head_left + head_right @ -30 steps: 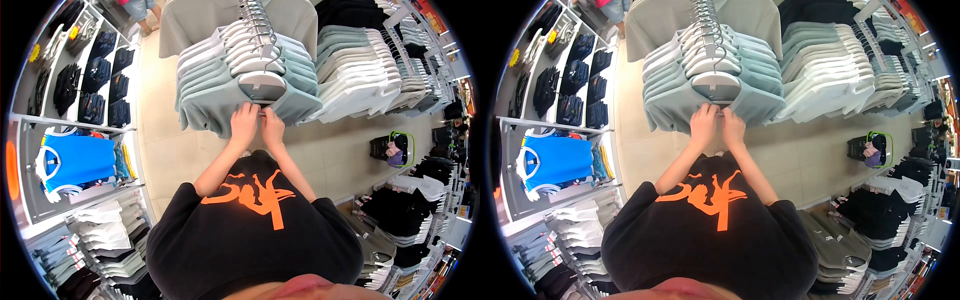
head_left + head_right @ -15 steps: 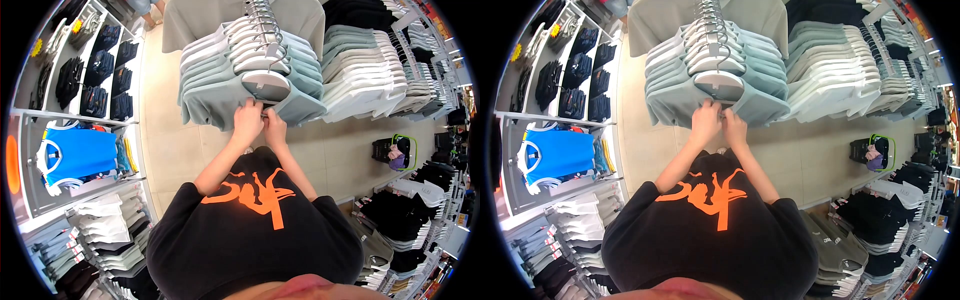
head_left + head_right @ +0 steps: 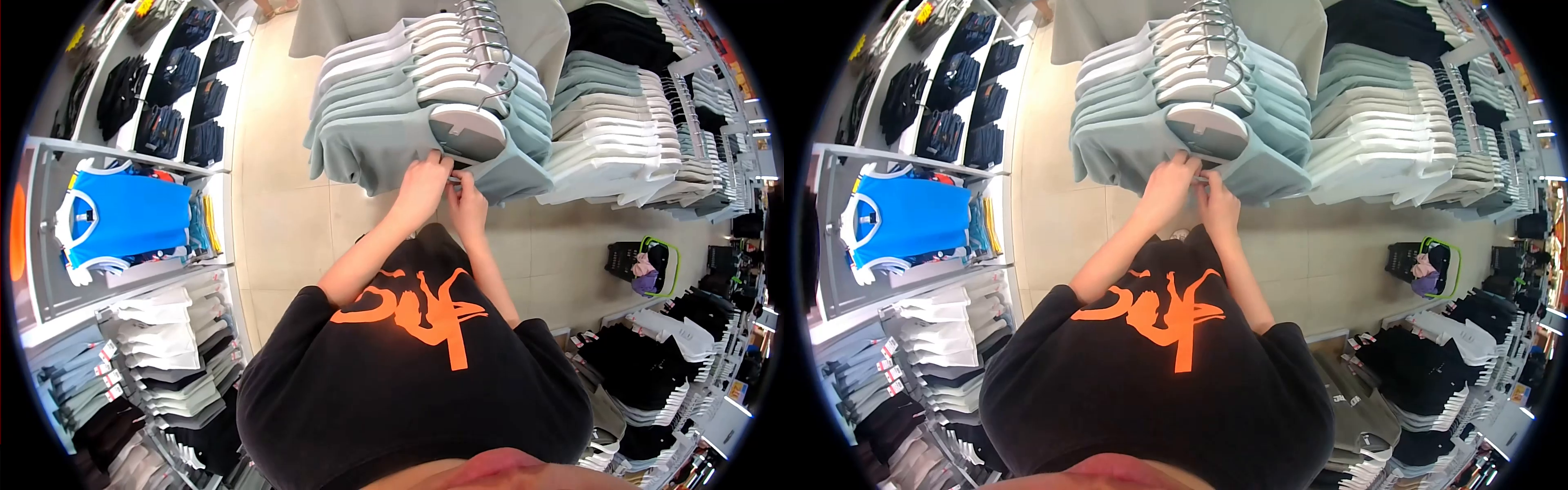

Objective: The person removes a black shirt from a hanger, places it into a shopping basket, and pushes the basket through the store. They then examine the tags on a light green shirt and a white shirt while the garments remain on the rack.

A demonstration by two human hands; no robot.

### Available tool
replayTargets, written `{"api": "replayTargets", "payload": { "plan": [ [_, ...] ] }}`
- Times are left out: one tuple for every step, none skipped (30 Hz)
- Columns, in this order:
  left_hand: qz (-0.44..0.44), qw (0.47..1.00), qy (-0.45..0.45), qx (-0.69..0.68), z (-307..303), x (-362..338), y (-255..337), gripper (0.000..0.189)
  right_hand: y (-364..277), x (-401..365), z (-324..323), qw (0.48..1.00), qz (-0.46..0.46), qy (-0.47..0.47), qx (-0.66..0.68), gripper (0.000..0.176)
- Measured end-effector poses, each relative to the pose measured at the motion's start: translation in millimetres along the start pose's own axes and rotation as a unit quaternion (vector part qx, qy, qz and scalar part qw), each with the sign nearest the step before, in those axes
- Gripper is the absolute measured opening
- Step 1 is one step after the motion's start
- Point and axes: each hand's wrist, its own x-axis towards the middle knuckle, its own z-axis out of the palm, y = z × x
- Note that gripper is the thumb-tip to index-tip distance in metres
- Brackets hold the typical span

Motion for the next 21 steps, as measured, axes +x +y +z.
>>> {"api": "replayTargets", "payload": {
  "plan": [
    [0.001, 1.0, -0.006, -0.015, -0.3, 0.4, -2.3, 0.013, 0.7, 0.0, 1.0, 1.0, 0.001, 0.0, -0.011, 0.018],
    [0.001, 1.0, -0.012, -0.029, -0.9, 1.4, -5.5, 0.013, 0.8, 0.6, 2.0, 1.0, 0.001, -0.001, -0.022, 0.017],
    [0.002, 0.999, -0.017, -0.043, -1.4, 2.3, -8.6, 0.013, -0.1, 2.4, 2.1, 0.999, 0.001, -0.001, -0.033, 0.016],
    [0.013, 0.999, -0.006, -0.052, -1.0, 2.5, -11.3, 0.013, -0.9, 4.9, 1.1, 0.999, 0.003, -0.013, -0.035, 0.016],
    [0.024, 0.998, 0.004, -0.06, 0.0, 2.1, -13.7, 0.013, -2.1, 7.5, -0.9, 0.999, 0.006, -0.025, -0.037, 0.017],
    [0.036, 0.997, 0.015, -0.069, 1.0, 0.8, -15.5, 0.013, -1.9, 9.4, -2.5, 0.999, 0.01, -0.035, -0.038, 0.017],
    [0.043, 0.997, 0.017, -0.064, 2.0, -1.0, -17.0, 0.014, 1.0, 11.2, -3.9, 0.998, 0.018, -0.059, -0.009, 0.017],
    [0.051, 0.997, 0.02, -0.059, 3.5, -2.1, -19.0, 0.014, 5.1, 14.0, -6.0, 0.996, 0.025, -0.081, 0.021, 0.016],
    [0.06, 0.997, 0.023, -0.054, 5.1, -2.2, -21.2, 0.015, 7.5, 17.5, -8.7, 0.993, 0.032, -0.102, 0.051, 0.016],
    [0.064, 0.995, 0.038, -0.064, 7.8, -3.4, -22.1, 0.015, 9.5, 20.4, -11.8, 0.989, 0.038, -0.122, 0.077, 0.016],
    [0.067, 0.993, 0.053, -0.076, 11.4, -7.0, -21.7, 0.016, 11.3, 21.9, -15.4, 0.983, 0.046, -0.143, 0.102, 0.016],
    [0.069, 0.991, 0.067, -0.087, 13.8, -11.0, -20.2, 0.017, 8.2, 23.4, -19.9, 0.977, 0.054, -0.165, 0.127, 0.017],
    [0.062, 0.991, 0.08, -0.088, 15.8, -14.5, -18.6, 0.017, 4.6, 24.3, -24.7, 0.97, 0.045, -0.18, 0.155, 0.017],
    [0.054, 0.99, 0.092, -0.089, 17.5, -17.6, -16.2, 0.018, 0.8, 26.1, -30.6, 0.965, 0.052, -0.202, 0.156, 0.015],
    [0.048, 0.989, 0.104, -0.09, 18.4, -20.1, -14.0, 0.018, -5.8, 28.8, -37.3, 0.96, 0.058, -0.225, 0.156, 0.014],
    [0.049, 0.99, 0.104, -0.087, 18.2, -21.1, -12.1, 0.018, -8.8, 30.6, -41.4, 0.954, 0.065, -0.246, 0.156, 0.013],
    [0.051, 0.99, 0.105, -0.082, 17.0, -21.5, -10.3, 0.018, -8.3, 31.1, -43.2, 0.946, 0.07, -0.259, 0.182, 0.012],
    [0.054, 0.99, 0.105, -0.078, 16.3, -22.5, -8.5, 0.017, -7.3, 31.2, -45.1, 0.937, 0.075, -0.272, 0.207, 0.01],
    [0.053, 0.989, 0.116, -0.077, 17.2, -24.2, -6.9, 0.018, -7.5, 31.3, -47.0, 0.926, 0.08, -0.285, 0.233, 0.01],
    [0.053, 0.988, 0.127, -0.075, 19.5, -26.1, -6.0, 0.018, -8.3, 32.2, -49.9, 0.927, 0.08, -0.296, 0.218, 0.009],
    [0.052, 0.986, 0.137, -0.074, 22.1, -28.1, -6.0, 0.018, -12.4, 33.6, -54.3, 0.927, 0.08, -0.306, 0.203, 0.01]
  ]
}}
